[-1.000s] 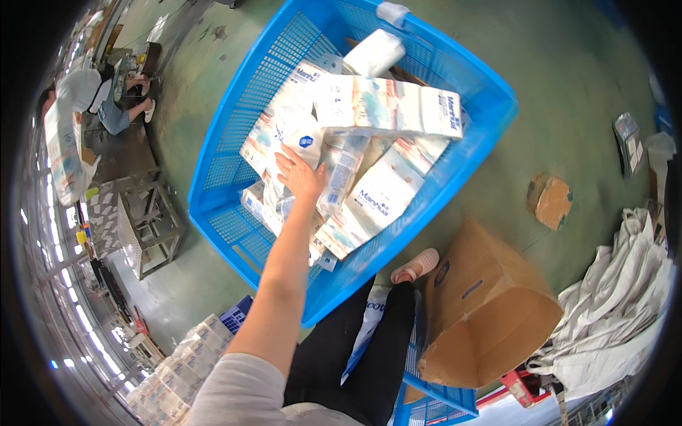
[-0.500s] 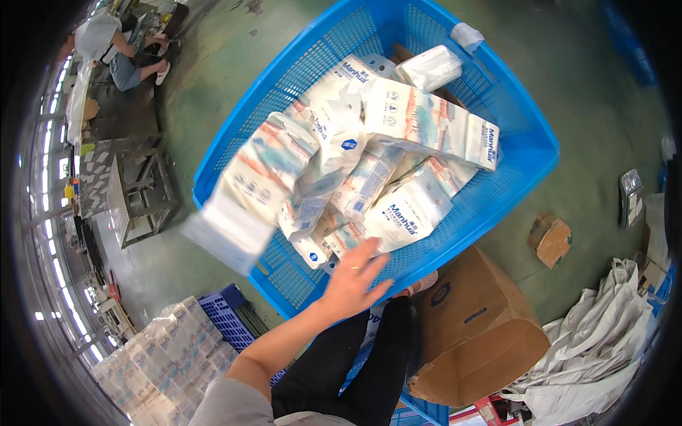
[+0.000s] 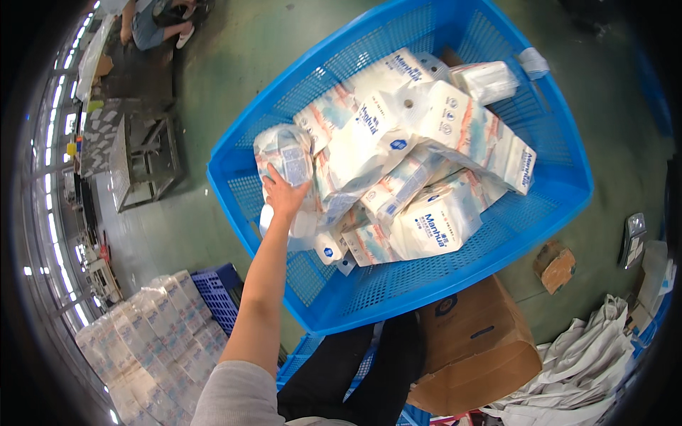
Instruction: The person takes plastic-wrapped bundles of paper rolls from a blue bin, uses a purple utility knife to cut open the packaging, and places the individual rolls into a cardboard box.
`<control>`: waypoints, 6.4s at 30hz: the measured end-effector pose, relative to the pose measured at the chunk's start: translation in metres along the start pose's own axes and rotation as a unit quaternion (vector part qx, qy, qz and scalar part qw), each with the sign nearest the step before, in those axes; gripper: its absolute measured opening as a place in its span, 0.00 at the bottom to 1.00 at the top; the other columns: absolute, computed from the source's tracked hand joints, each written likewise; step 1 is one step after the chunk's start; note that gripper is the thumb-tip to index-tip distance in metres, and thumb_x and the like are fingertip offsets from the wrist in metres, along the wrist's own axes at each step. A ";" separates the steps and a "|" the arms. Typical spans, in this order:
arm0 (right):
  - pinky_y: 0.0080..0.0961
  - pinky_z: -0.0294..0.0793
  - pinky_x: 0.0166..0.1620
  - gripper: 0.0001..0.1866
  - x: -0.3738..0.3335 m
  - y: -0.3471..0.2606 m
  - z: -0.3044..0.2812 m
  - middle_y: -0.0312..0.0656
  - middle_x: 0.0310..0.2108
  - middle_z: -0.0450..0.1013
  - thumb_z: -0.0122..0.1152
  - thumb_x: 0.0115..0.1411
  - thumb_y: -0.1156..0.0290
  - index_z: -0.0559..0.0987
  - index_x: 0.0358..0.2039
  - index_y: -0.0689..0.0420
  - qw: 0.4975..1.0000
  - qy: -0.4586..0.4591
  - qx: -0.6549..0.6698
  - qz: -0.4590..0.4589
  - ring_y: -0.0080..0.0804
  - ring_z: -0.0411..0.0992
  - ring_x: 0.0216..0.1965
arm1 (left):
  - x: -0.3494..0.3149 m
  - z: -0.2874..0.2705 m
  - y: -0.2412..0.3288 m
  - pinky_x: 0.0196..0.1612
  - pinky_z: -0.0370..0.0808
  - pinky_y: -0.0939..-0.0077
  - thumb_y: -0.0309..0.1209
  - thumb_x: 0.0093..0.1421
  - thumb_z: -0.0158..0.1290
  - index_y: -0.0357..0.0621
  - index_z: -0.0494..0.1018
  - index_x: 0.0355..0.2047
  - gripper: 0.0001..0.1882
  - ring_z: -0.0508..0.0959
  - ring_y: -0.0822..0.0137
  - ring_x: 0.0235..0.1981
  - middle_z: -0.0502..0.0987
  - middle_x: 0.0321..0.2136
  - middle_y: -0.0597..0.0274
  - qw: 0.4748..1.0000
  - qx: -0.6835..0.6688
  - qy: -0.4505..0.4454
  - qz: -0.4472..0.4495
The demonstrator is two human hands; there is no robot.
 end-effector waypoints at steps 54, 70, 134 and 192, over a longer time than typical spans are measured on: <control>0.25 0.67 0.32 0.12 -0.298 -0.184 -0.178 0.42 0.32 0.68 0.45 0.55 0.76 0.67 0.41 0.61 0.729 -0.053 -0.202 -0.652 0.28 0.67 0.29 | -0.530 -0.542 0.274 0.19 0.58 0.66 0.21 0.51 0.49 0.41 0.53 0.15 0.16 0.59 0.65 0.16 0.59 0.11 0.61 -0.071 -0.448 -0.836 0.310; 0.19 0.63 0.22 0.08 -0.426 -0.143 -0.146 0.32 0.18 0.60 0.56 0.47 0.69 0.71 0.29 0.53 0.329 0.200 -0.291 -0.876 0.24 0.65 0.20 | -0.589 -0.517 0.301 0.17 0.53 0.71 0.18 0.44 0.49 0.40 0.53 0.14 0.14 0.58 0.66 0.17 0.58 0.10 0.60 -0.130 -0.397 -0.883 0.215; 0.18 0.56 0.13 0.01 0.083 0.179 -0.038 0.35 0.13 0.60 0.47 0.51 0.78 0.66 0.24 0.60 0.727 0.013 0.674 0.134 0.20 0.56 0.10 | -0.606 0.067 0.218 0.22 0.76 0.77 0.29 0.60 0.40 0.37 0.67 0.18 0.15 0.73 0.67 0.20 0.68 0.15 0.58 0.815 0.116 -0.490 0.288; 0.25 0.69 0.30 0.12 0.092 0.171 -0.015 0.39 0.28 0.70 0.48 0.45 0.78 0.72 0.34 0.61 0.788 0.089 0.603 0.086 0.29 0.68 0.28 | -0.673 -0.004 0.143 0.33 0.68 0.84 0.31 0.58 0.49 0.41 0.72 0.39 0.10 0.70 0.79 0.30 0.73 0.30 0.69 0.520 0.072 -0.836 0.161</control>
Point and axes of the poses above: each hand's wrist, its own x-axis towards the middle knuckle, its own z-axis out of the palm, y = z × x, the point moved 7 cm from there along x, towards the middle knuckle
